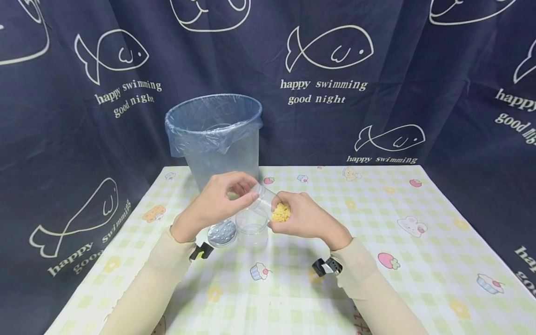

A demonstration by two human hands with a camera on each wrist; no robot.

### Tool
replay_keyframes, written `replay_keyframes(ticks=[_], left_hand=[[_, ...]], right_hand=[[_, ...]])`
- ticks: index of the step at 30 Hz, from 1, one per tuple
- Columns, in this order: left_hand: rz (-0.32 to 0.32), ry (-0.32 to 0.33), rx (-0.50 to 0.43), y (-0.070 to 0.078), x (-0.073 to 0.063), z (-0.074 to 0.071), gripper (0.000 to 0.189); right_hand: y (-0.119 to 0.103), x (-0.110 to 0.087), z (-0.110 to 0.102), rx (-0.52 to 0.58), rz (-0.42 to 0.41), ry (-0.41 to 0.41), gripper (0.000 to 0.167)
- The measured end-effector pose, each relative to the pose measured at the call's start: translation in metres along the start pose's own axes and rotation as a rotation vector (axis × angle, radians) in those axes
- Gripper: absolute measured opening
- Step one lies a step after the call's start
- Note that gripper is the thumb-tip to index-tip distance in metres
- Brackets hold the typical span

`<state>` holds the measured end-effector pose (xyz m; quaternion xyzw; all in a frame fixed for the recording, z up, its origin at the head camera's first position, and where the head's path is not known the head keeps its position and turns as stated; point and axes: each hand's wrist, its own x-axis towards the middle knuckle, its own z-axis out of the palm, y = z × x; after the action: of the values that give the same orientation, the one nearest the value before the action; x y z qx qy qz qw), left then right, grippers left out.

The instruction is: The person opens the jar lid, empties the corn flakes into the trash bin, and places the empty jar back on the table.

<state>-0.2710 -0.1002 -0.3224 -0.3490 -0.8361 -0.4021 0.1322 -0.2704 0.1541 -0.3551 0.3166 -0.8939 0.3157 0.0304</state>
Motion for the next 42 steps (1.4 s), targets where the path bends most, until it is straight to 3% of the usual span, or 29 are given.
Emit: replay_keyframes(ticks=[19, 28, 42], left_hand=[[-0.029, -0.005, 0.028, -0.001, 0.000, -0.004, 0.028], [0.071, 0.030, -0.021, -0.003, 0.000, -0.010, 0.025], [0.139, -0.008, -0.029, 0.001, -0.001, -0.014, 0.042]], right_hand=[[0.002, 0.000, -0.001, 0.001, -0.002, 0.007, 0.030], [0.002, 0.000, -0.002, -0.003, -0.003, 0.017, 0.030], [0.002, 0.000, -0.002, 0.003, 0.006, 0.013, 0.029]])
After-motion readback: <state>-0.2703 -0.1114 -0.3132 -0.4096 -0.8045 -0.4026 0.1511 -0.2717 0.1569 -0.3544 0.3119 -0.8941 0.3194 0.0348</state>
